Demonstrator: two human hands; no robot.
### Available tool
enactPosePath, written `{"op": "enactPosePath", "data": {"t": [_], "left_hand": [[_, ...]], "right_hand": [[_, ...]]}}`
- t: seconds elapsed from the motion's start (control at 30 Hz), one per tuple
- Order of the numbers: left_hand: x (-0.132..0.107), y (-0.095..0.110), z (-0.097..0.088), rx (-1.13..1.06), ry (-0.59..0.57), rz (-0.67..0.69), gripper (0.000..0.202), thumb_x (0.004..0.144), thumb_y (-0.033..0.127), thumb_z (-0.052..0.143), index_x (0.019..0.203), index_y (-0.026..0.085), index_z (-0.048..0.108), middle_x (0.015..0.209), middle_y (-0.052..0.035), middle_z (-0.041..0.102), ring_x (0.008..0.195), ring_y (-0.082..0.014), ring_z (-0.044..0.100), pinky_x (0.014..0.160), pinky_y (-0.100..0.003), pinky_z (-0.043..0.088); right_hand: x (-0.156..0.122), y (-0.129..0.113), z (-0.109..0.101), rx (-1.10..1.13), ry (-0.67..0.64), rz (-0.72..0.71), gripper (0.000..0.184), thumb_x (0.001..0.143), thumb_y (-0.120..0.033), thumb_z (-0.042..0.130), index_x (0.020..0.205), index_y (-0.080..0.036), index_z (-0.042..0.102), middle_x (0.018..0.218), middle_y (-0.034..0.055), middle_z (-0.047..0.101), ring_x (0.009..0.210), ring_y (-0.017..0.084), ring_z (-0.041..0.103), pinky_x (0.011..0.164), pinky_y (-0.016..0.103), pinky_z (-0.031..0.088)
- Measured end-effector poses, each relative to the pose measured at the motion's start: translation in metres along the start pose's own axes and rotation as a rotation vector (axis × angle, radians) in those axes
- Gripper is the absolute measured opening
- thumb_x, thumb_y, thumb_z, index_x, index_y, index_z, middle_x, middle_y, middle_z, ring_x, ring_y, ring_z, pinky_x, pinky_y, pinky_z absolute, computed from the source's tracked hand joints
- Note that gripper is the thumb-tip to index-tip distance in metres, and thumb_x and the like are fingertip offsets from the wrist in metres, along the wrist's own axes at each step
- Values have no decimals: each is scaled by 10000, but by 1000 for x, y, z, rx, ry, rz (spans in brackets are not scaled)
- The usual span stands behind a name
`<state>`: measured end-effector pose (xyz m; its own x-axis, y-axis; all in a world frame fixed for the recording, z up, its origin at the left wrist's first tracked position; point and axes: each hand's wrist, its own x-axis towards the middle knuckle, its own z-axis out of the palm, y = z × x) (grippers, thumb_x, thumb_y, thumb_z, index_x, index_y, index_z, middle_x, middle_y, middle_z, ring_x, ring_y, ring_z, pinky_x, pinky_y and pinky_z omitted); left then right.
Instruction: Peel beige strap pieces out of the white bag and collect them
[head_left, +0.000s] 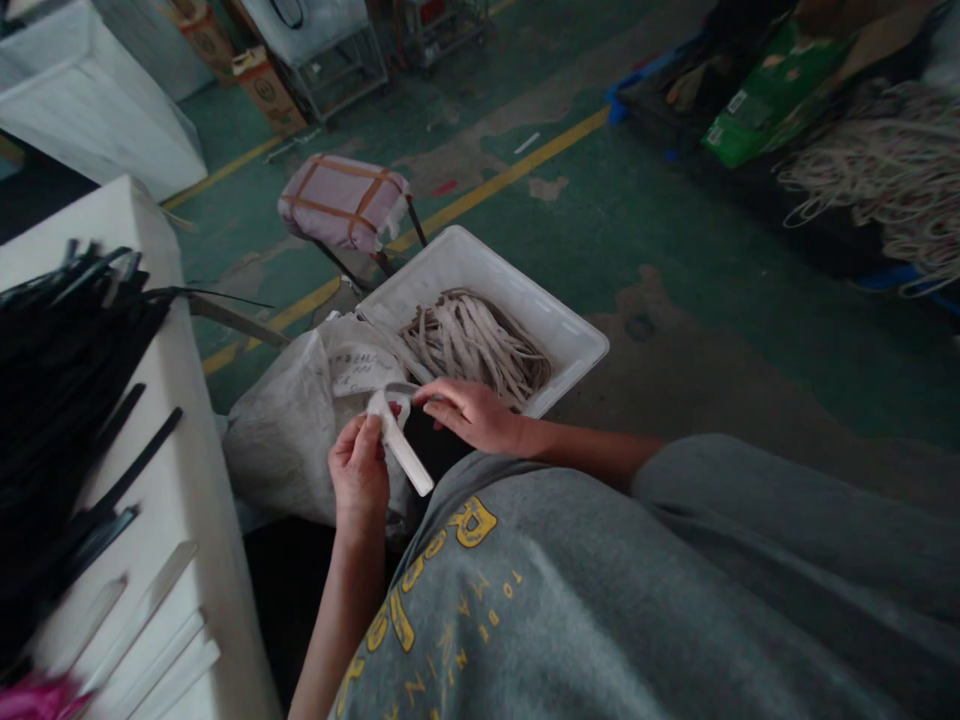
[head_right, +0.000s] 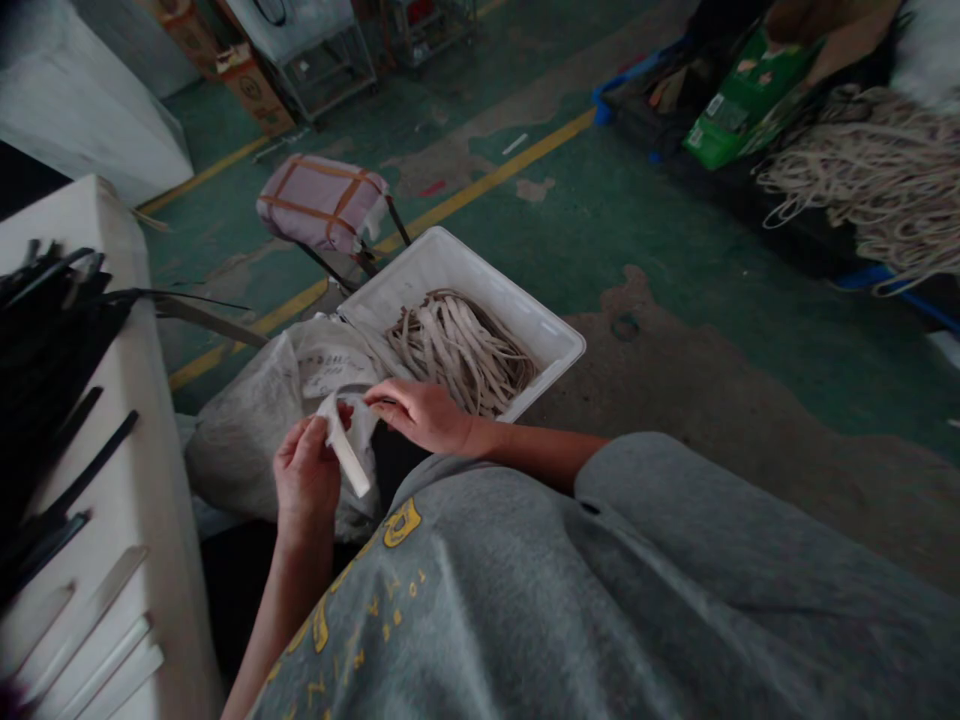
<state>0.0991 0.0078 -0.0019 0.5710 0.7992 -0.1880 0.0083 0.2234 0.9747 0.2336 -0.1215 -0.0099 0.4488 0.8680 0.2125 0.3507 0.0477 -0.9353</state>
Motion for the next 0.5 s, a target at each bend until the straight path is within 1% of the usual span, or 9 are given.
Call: {"op": "enactPosePath", "data": {"t": [0.03,0.07,0.1,0.17,0.2,0.27,0.33,0.4,0.5], "left_hand": [[1,0,0,-20,-4,-11,241,742,401,774,796,167,750,823,-39,752,786,-145,671,760,-234,509],[2,-1,0,-38,-10,-20,240,738,400,781,786,168,744,801,-29,740,758,-133,659,735,-222,505],[2,-1,1,-54,-19,-28,237,734,396,788,767,168,732,766,-14,721,717,-119,640,699,-209,496],[2,-2,4,-85,-33,-29,237,725,380,799,710,168,693,670,22,654,618,-90,580,613,-187,461],[1,-2,4,-97,-39,-29,241,725,371,798,688,168,673,631,37,617,579,-80,548,578,-181,441],[0,-2,5,-110,-54,-35,255,737,363,784,656,166,644,591,49,572,537,-71,509,538,-178,413],[-2,0,4,-106,-60,-46,245,743,357,772,661,163,647,605,41,586,546,-77,520,536,-182,416],[-3,2,3,-104,-54,-63,217,737,349,771,694,162,669,641,29,615,576,-87,549,551,-186,433],[-6,5,4,-119,-57,-110,193,755,344,751,724,162,692,662,13,626,601,-100,564,571,-200,455]], "right_hand": [[1,1,-2,-76,56,-73,230,997,-264,531,1195,-187,619,1224,90,668,951,152,687,828,284,547],[3,1,-3,-148,69,-154,295,973,-242,571,1264,-203,594,1343,103,611,1099,174,655,904,300,537],[5,-1,-4,-212,47,-232,354,958,-232,595,1311,-217,573,1435,108,546,1217,190,602,960,312,522],[8,-5,-3,-308,-35,-366,392,958,-241,604,1347,-235,560,1520,108,467,1293,195,549,986,313,513],[9,-7,-2,-346,-75,-427,375,966,-254,598,1340,-239,573,1524,107,467,1256,189,574,962,305,521],[10,-12,0,-413,-139,-531,302,989,-265,566,1285,-248,625,1478,86,530,1088,157,652,882,275,534],[11,-14,2,-462,-163,-598,252,1013,-267,524,1215,-259,674,1401,50,609,944,124,679,813,243,529],[12,-13,4,-474,-136,-617,254,1027,-269,493,1184,-247,692,1366,46,640,918,116,687,770,226,523],[18,-9,7,-422,-112,-598,257,1025,-258,491,1186,-214,687,1344,70,656,982,134,696,767,230,533]]}}
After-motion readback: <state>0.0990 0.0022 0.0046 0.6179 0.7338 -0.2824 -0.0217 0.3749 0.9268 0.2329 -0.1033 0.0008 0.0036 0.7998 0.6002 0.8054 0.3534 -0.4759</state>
